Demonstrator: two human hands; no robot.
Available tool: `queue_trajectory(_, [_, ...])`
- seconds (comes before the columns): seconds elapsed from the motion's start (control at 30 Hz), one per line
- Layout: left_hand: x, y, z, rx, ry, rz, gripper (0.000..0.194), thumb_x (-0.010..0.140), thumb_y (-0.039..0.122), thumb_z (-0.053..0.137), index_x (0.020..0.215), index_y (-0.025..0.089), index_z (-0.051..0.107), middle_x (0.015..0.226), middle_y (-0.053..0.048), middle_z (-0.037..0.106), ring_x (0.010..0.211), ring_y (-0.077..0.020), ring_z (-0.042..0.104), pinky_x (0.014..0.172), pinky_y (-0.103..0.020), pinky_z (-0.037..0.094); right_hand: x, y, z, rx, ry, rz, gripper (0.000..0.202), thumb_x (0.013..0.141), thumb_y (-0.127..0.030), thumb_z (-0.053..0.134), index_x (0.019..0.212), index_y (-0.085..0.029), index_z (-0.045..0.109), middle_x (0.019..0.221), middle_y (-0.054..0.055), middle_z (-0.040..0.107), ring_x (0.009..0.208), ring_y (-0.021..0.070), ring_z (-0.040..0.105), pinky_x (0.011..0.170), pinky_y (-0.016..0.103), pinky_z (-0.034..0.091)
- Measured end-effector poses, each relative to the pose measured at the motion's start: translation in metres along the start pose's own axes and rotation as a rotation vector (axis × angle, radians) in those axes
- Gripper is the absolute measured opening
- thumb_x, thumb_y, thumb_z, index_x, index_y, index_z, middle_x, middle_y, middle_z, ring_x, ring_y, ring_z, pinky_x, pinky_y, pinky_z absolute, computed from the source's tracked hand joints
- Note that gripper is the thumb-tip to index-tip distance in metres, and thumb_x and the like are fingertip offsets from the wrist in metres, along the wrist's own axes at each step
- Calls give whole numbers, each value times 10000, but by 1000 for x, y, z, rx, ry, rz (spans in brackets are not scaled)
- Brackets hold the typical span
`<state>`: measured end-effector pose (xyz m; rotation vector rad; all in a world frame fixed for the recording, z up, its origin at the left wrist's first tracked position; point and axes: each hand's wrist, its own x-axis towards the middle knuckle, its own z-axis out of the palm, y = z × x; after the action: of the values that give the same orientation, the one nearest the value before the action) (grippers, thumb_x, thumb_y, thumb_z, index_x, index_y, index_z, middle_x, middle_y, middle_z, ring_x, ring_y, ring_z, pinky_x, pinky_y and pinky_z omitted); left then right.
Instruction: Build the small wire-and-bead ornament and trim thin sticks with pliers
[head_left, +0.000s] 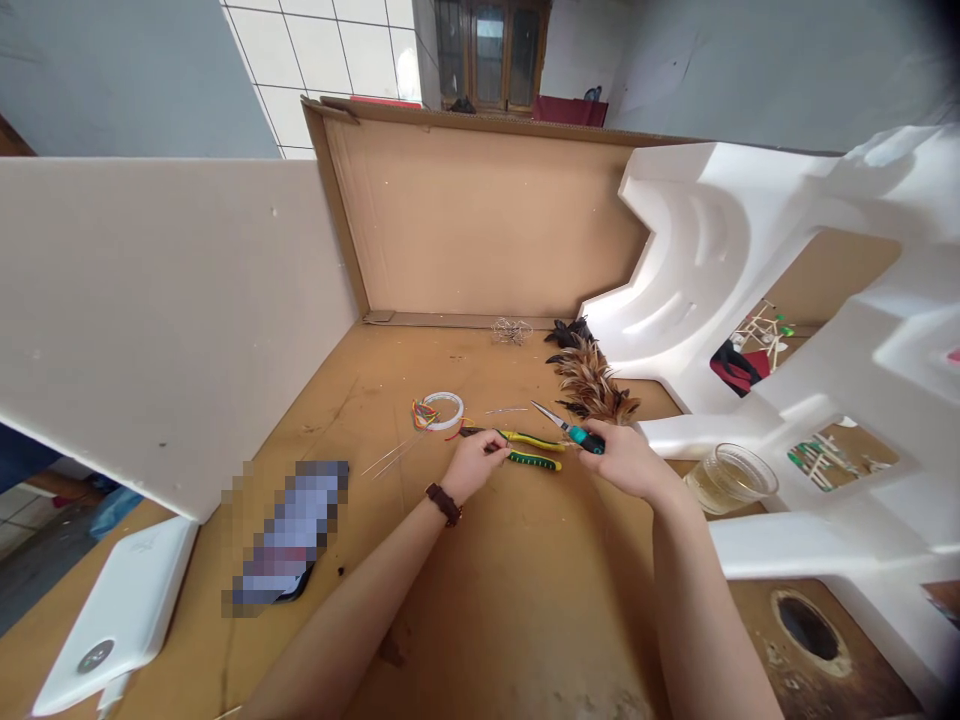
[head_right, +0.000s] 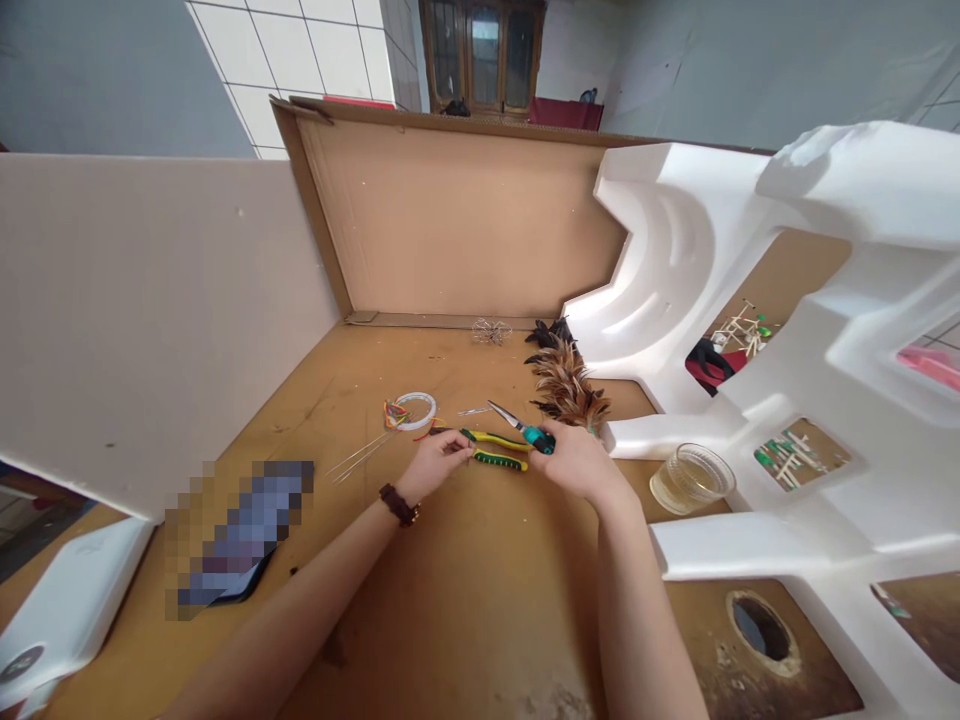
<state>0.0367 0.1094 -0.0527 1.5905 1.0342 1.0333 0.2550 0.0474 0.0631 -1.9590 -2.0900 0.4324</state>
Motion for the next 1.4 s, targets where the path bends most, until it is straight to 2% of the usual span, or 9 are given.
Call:
queue_trajectory(0.37, [1,-22,0,55,-38,48,150,700,251,583,663,148,480,678,-1,559,612,-102,515,602,-226,417,0,0,1,18,27,6,275,717,-366,523,950,-243,600,780,35,634,727,198,558,641,263,350])
queue_trajectory(0.5, [1,-19,0,-54,-41,3,196,680,273,614,653,146,467,664,8,552,589,-89,521,590,-225,433,4,1,5,108,51,1,224,702,-366,537,858,-224,613,724,22,614,680,182,538,624,262,351])
queue_trajectory(0.57, [0,-9,0,-206,-77,-71,259,646,301,653,652,146,446,681,11,558,597,-87,538,597,-236,459,6,-1,8,288,49,-35,225,697,-365,546,837,-201,607,704,17,596,644,166,520,593,255,355])
queue_trajectory(0.67, [-6,15,3,-398,-205,-139,329,600,323,702,679,145,437,739,5,583,647,-97,573,637,-266,492,7,-10,12,754,-51,-150,281,720,-350,534,924,-161,578,667,15,560,596,148,505,557,256,373])
queue_trajectory(0.73, [-11,31,6,-424,-288,-145,329,597,324,709,678,138,451,750,-6,593,650,-100,579,631,-263,491,5,-19,11,1031,-129,-205,321,741,-333,520,1006,-153,545,699,24,555,588,144,511,547,263,389])
queue_trajectory(0.8, [-16,43,9,-418,-334,-139,313,603,325,706,675,130,472,753,-14,599,648,-101,578,626,-259,485,1,-26,9,1148,-154,-212,338,743,-304,529,1051,-165,526,751,31,557,589,138,514,542,263,392])
queue_trajectory(0.9, [-21,51,14,-403,-371,-128,291,604,321,707,678,123,508,743,-12,596,610,-93,568,616,-258,475,-2,-31,7,1119,-173,-201,328,726,-250,549,1043,-168,541,722,16,550,562,122,496,537,255,379])
queue_trajectory(1.2, [-23,51,17,-300,-463,-14,250,674,350,649,756,115,626,739,-42,604,619,-113,553,627,-270,469,0,-33,14,1107,-208,-259,227,720,-228,553,928,-144,585,699,8,546,572,110,491,564,249,377])
queue_trajectory(1.4, [-16,34,13,-183,-271,8,194,688,302,630,751,124,584,711,-24,588,640,-111,540,639,-255,447,-4,-31,5,1165,-80,-225,309,742,-273,558,1033,-171,557,746,17,544,604,126,504,574,265,393])
